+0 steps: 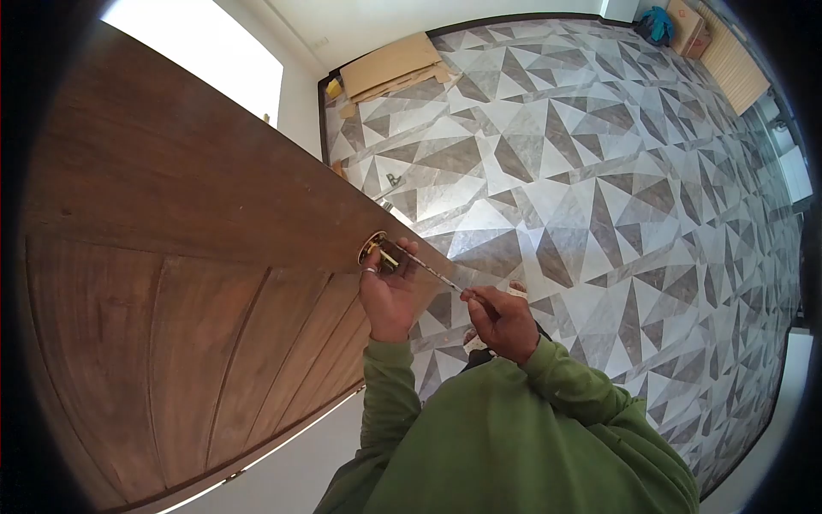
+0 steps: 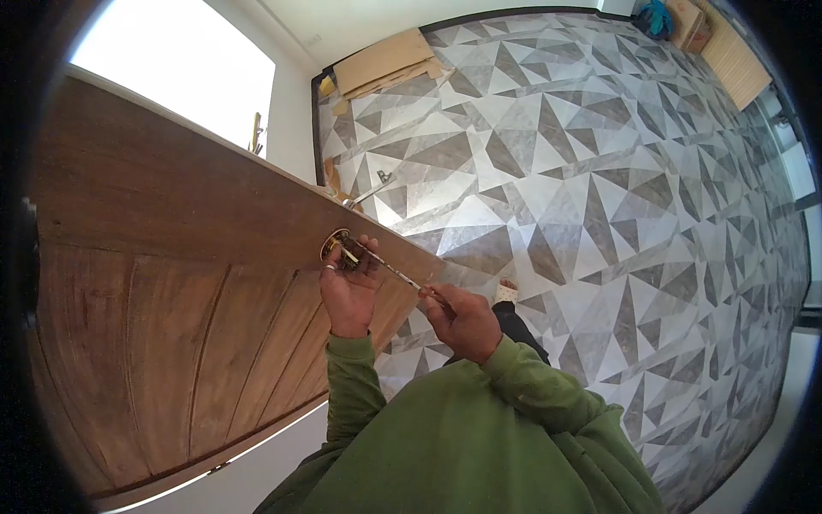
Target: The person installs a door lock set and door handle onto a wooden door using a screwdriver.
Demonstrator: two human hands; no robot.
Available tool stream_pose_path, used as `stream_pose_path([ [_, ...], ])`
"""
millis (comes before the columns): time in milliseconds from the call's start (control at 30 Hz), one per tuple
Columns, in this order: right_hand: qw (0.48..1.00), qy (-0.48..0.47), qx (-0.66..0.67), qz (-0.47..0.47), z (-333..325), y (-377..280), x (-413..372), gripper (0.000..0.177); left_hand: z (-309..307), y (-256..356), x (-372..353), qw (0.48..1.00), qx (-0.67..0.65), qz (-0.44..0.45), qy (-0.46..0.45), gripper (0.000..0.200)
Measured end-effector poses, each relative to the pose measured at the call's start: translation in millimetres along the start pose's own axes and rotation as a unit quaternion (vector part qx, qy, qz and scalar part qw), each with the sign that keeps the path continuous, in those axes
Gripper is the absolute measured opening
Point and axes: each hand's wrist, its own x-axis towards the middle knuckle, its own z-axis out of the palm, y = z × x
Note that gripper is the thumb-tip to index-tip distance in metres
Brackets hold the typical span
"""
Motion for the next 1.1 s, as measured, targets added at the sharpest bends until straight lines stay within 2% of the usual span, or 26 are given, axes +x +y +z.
stream_pose_path([
  [267,1.000,0.004,-0.007,-0.009,-3,-4,3,0.019,0,-2,0,1.000,0.005,0.006,0.005,0.027],
  [333,0.997,-0.021,-0.073,-0.018,-6,-11,4,0.016,0,-1,-1,1.000,0.011,0.009,0.007,0.027],
  [467,0.995,-0.018,-0.088,-0.032,-7,-20,4,0.016,-1,-3,1,1.000,0.004,0.010,0.021,0.027],
  [567,0.986,0.017,-0.143,-0.083,-7,-21,4,0.017,0,-5,2,0.999,0.012,0.016,0.029,0.028],
  [633,0.981,0.003,-0.183,-0.060,-9,-21,4,0.025,1,-6,2,0.999,0.010,0.015,0.034,0.029],
  [767,0.981,0.018,-0.175,-0.077,-4,-17,2,0.027,3,-7,3,0.998,0.027,0.021,0.049,0.029],
  [833,0.976,0.030,-0.190,-0.100,2,-13,-2,0.029,7,-8,3,0.997,0.040,0.025,0.054,0.029],
  [900,0.970,0.043,-0.201,-0.129,6,-8,-3,0.031,12,-13,2,0.988,0.101,0.067,0.093,0.030],
  [933,0.963,0.057,-0.213,-0.158,8,-5,-3,0.033,12,-15,1,0.988,0.101,0.067,0.094,0.030],
  [1000,0.955,0.067,-0.217,-0.191,9,4,-1,0.035,12,-20,1,0.976,0.165,0.131,0.060,0.033],
  [1033,0.946,0.077,-0.219,-0.225,9,6,0,0.036,14,-21,1,0.976,0.165,0.132,0.060,0.033],
  [1100,0.946,0.078,-0.215,-0.227,12,7,3,0.036,17,-19,1,0.978,0.151,0.124,0.068,0.035],
])
